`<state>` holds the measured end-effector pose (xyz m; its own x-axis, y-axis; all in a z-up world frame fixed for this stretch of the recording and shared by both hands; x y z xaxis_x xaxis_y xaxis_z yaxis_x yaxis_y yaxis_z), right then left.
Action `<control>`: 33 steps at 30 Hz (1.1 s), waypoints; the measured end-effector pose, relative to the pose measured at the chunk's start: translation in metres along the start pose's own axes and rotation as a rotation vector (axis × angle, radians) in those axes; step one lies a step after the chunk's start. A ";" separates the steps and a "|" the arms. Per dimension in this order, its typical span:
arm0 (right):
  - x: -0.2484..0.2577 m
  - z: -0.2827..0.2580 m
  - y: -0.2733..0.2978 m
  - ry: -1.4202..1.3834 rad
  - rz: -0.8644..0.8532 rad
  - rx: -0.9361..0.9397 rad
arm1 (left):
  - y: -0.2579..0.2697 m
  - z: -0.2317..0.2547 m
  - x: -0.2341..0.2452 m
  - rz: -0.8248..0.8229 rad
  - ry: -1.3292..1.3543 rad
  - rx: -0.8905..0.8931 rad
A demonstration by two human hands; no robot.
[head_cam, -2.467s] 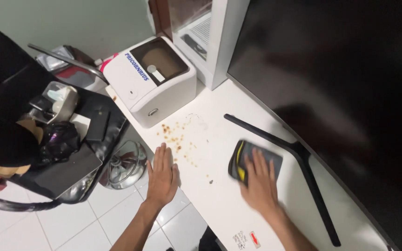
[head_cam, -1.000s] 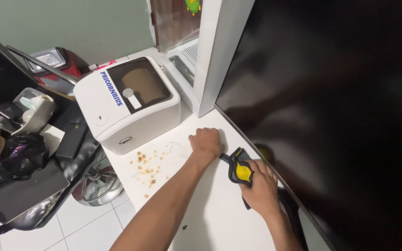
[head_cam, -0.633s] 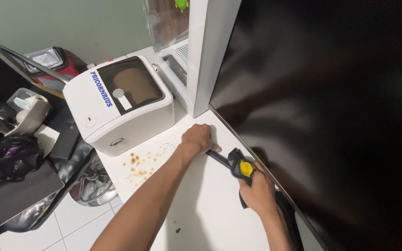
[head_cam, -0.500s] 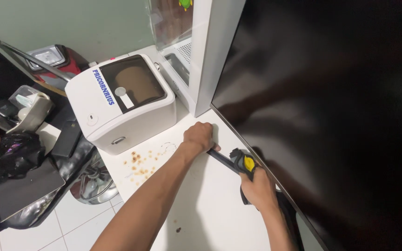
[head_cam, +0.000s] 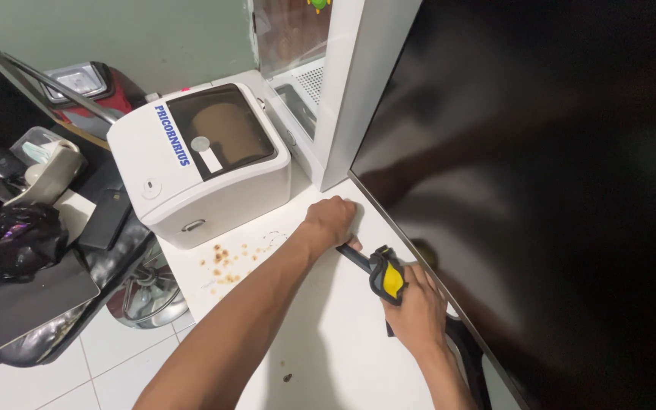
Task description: The person wipes a speaker, monitor, and desk surface with a microfiber cloth. They move the mouse and keyboard slightly to reach under them, then wipe the remaining desk area.
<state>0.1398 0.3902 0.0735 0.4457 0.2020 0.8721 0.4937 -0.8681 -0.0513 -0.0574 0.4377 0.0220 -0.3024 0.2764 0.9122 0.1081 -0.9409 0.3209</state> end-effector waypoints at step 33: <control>-0.004 0.007 0.004 0.000 0.022 0.204 | 0.008 -0.003 -0.017 0.230 0.057 0.049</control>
<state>0.1448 0.3887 0.0662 0.4575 0.1841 0.8699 0.6250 -0.7625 -0.1674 -0.0539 0.4251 0.0085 -0.3170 0.0435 0.9474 0.2260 -0.9667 0.1200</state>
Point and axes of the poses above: each hand's wrist, its own y-axis away from the middle knuckle, its own x-axis out of the back of the hand, z = x × y, the point moved 7 cm from there along -y, towards the middle knuckle, and after that the axes turned 10 degrees about -y, right-handed, at the moved point
